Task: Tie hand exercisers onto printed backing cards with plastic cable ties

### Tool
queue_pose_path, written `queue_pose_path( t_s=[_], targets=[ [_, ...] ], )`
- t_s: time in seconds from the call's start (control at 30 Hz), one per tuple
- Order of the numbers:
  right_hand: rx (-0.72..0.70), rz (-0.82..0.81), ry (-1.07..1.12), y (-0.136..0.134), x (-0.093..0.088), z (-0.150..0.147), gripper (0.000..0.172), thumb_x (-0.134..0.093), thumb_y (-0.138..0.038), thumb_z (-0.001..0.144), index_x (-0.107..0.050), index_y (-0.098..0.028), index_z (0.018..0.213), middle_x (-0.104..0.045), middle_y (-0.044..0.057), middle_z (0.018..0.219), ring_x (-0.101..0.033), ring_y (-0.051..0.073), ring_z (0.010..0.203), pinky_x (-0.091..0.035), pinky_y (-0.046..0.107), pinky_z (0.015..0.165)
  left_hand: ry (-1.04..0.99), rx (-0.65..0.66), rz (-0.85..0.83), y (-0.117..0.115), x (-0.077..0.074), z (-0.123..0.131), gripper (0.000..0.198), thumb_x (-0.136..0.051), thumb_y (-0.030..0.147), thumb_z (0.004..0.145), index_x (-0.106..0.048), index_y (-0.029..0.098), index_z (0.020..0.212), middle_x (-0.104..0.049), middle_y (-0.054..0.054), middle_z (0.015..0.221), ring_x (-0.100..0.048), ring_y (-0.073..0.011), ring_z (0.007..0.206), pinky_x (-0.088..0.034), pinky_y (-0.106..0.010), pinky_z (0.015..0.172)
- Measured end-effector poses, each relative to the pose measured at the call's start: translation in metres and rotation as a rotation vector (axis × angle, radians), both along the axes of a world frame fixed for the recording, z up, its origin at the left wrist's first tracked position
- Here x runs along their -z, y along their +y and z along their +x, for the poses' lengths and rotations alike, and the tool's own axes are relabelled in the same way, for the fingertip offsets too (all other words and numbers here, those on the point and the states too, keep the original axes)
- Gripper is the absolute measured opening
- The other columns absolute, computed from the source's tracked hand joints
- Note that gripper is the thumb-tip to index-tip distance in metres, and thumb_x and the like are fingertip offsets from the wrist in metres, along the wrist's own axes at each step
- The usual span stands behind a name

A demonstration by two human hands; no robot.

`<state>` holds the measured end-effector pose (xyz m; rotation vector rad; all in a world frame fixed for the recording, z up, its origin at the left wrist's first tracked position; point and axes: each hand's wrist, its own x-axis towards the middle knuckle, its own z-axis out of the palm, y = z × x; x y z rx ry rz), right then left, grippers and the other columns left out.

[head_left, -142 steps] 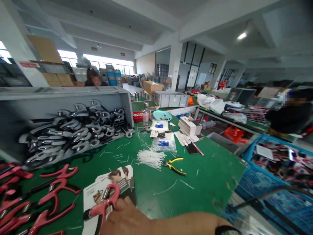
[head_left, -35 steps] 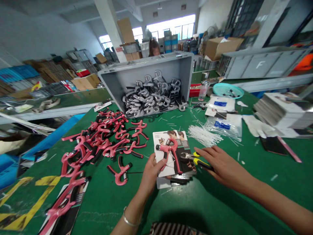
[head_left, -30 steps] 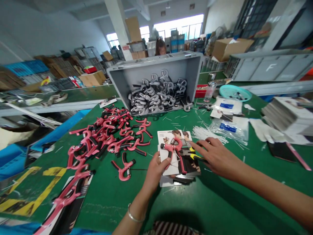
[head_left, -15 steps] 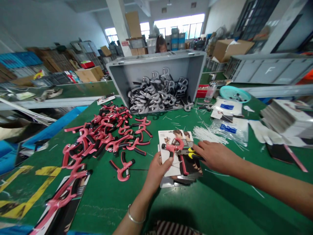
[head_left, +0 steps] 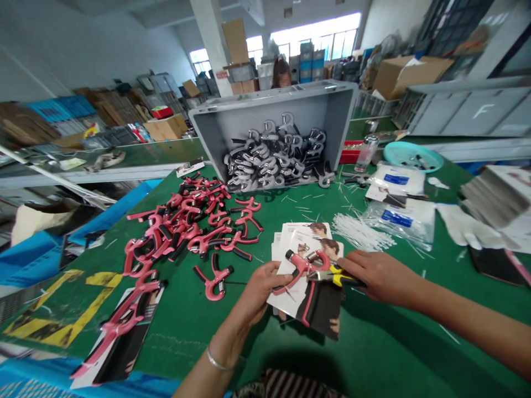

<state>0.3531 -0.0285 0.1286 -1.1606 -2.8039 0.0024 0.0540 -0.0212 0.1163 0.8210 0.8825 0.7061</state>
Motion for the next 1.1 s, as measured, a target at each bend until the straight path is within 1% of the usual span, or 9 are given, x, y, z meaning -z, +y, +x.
queue_pose_path(
  t_s=[0.1,0.17,0.23,0.33,0.43,0.53,0.7,0.87,1.1],
  targets=[
    [-0.101,-0.074,0.039,-0.017,-0.004,-0.003,0.039,-0.052,-0.011,0.082,-0.056,-0.018,0.121,-0.067,0.011,0.096,-0.061,0.022,0.081,-0.045,0.032,0.069,0.062,0.002,0.044,0.005,-0.007,0.003,0.047,-0.08,0.034,0.07,-0.059,0.014,0.108,-0.071,-0.005,0.077,-0.065,-0.0172,0.05,-0.05,-0.024,0.039],
    [-0.16,-0.173,0.069,-0.029,-0.004,-0.012,0.037,-0.054,-0.011,0.08,-0.058,-0.02,0.117,-0.067,0.01,0.095,-0.061,0.023,0.082,-0.047,0.033,0.07,0.098,-0.095,0.131,0.013,-0.011,0.008,0.05,-0.082,0.035,0.069,-0.057,0.016,0.108,-0.071,-0.003,0.078,-0.066,-0.0173,0.054,-0.052,-0.025,0.044],
    [-0.139,-0.255,0.111,-0.038,-0.002,-0.023,0.038,-0.057,-0.011,0.079,-0.058,-0.021,0.116,-0.067,0.01,0.099,-0.063,0.023,0.085,-0.049,0.034,0.073,0.095,-0.243,0.233,0.023,-0.017,0.013,0.051,-0.08,0.037,0.071,-0.055,0.017,0.111,-0.071,-0.003,0.084,-0.067,-0.0167,0.059,-0.055,-0.026,0.049],
    [0.105,-0.271,0.268,-0.044,0.006,-0.04,0.043,-0.056,-0.016,0.085,-0.052,-0.021,0.128,-0.065,0.012,0.116,-0.064,0.025,0.099,-0.052,0.038,0.085,0.009,-0.478,0.38,0.027,-0.026,0.019,0.048,-0.077,0.035,0.078,-0.055,0.02,0.117,-0.071,-0.005,0.104,-0.069,-0.0167,0.078,-0.059,-0.029,0.068],
    [0.381,-0.215,0.469,-0.047,0.018,-0.058,0.042,-0.051,-0.029,0.096,-0.045,-0.021,0.136,-0.06,0.013,0.128,-0.062,0.025,0.113,-0.051,0.04,0.097,-0.094,-0.584,0.422,0.019,-0.03,0.023,0.042,-0.075,0.031,0.081,-0.058,0.021,0.119,-0.069,-0.007,0.119,-0.069,-0.0185,0.096,-0.057,-0.033,0.085],
    [0.492,-0.144,0.559,-0.048,0.027,-0.076,0.046,-0.049,-0.037,0.097,-0.042,-0.022,0.14,-0.059,0.013,0.13,-0.06,0.027,0.116,-0.049,0.042,0.101,-0.166,-0.616,0.38,0.006,-0.025,0.029,0.038,-0.072,0.03,0.084,-0.059,0.022,0.118,-0.069,-0.006,0.12,-0.068,-0.0206,0.101,-0.055,-0.036,0.089],
    [0.485,-0.096,0.572,-0.047,0.026,-0.093,0.049,-0.051,-0.035,0.096,-0.041,-0.021,0.142,-0.06,0.013,0.124,-0.059,0.028,0.112,-0.049,0.047,0.099,-0.127,-0.655,0.356,-0.001,-0.011,0.036,0.042,-0.071,0.031,0.085,-0.059,0.022,0.124,-0.069,-0.007,0.12,-0.064,-0.0227,0.115,-0.049,-0.036,0.099],
    [0.492,-0.105,0.575,-0.047,0.025,-0.096,0.048,-0.05,-0.035,0.097,-0.041,-0.021,0.142,-0.06,0.013,0.124,-0.058,0.028,0.113,-0.049,0.047,0.1,-0.083,-0.631,0.368,-0.002,-0.005,0.035,0.044,-0.071,0.033,0.085,-0.057,0.02,0.125,-0.071,-0.009,0.117,-0.065,-0.0234,0.111,-0.048,-0.036,0.097],
    [0.54,-0.161,0.589,-0.044,0.031,-0.101,0.037,-0.049,-0.039,0.096,-0.052,-0.021,0.128,-0.065,0.012,0.121,-0.065,0.027,0.109,-0.054,0.043,0.095,-0.039,-0.591,0.399,-0.006,-0.005,0.032,0.038,-0.069,0.029,0.087,-0.057,0.02,0.121,-0.069,-0.007,0.116,-0.065,-0.0185,0.1,-0.05,-0.029,0.087]
  ],
)
